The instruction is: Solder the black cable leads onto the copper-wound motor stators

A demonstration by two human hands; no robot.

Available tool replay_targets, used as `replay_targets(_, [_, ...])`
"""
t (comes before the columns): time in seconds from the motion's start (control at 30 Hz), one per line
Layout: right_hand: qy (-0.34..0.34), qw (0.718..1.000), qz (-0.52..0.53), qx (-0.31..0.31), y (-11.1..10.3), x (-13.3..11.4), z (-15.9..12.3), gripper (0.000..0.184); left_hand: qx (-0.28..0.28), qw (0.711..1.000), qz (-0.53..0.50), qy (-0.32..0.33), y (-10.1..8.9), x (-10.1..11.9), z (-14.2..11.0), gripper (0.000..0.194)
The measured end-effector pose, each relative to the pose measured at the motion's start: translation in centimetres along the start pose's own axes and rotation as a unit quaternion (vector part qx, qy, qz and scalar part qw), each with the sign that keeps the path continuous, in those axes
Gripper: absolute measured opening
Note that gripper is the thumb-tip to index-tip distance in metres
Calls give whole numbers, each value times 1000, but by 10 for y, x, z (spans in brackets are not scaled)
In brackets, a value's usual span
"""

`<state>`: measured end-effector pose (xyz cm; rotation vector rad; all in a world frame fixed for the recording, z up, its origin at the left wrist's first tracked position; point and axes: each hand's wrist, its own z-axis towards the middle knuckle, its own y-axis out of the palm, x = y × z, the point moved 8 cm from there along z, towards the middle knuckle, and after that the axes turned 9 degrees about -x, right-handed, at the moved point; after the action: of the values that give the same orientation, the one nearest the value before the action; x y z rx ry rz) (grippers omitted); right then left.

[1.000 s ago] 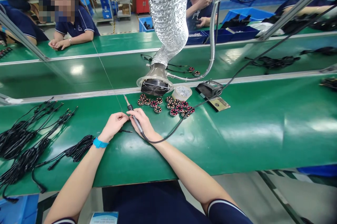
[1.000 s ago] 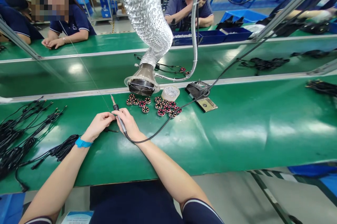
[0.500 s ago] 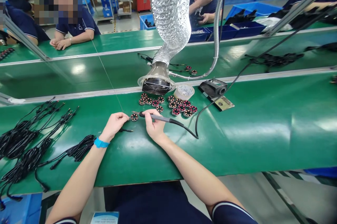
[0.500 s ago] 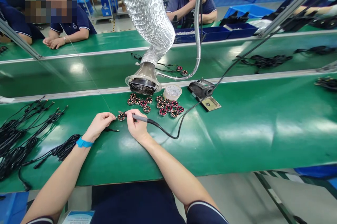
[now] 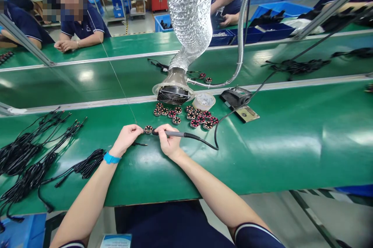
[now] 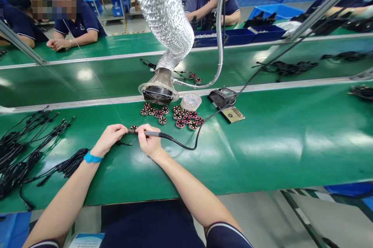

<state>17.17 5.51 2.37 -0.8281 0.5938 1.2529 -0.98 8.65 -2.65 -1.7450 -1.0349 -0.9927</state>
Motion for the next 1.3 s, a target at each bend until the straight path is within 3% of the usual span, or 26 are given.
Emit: replay_targets(1.3, [25, 999, 25, 26, -3, 5, -1, 25, -12, 1000, 9, -5, 2, 2, -1, 23])
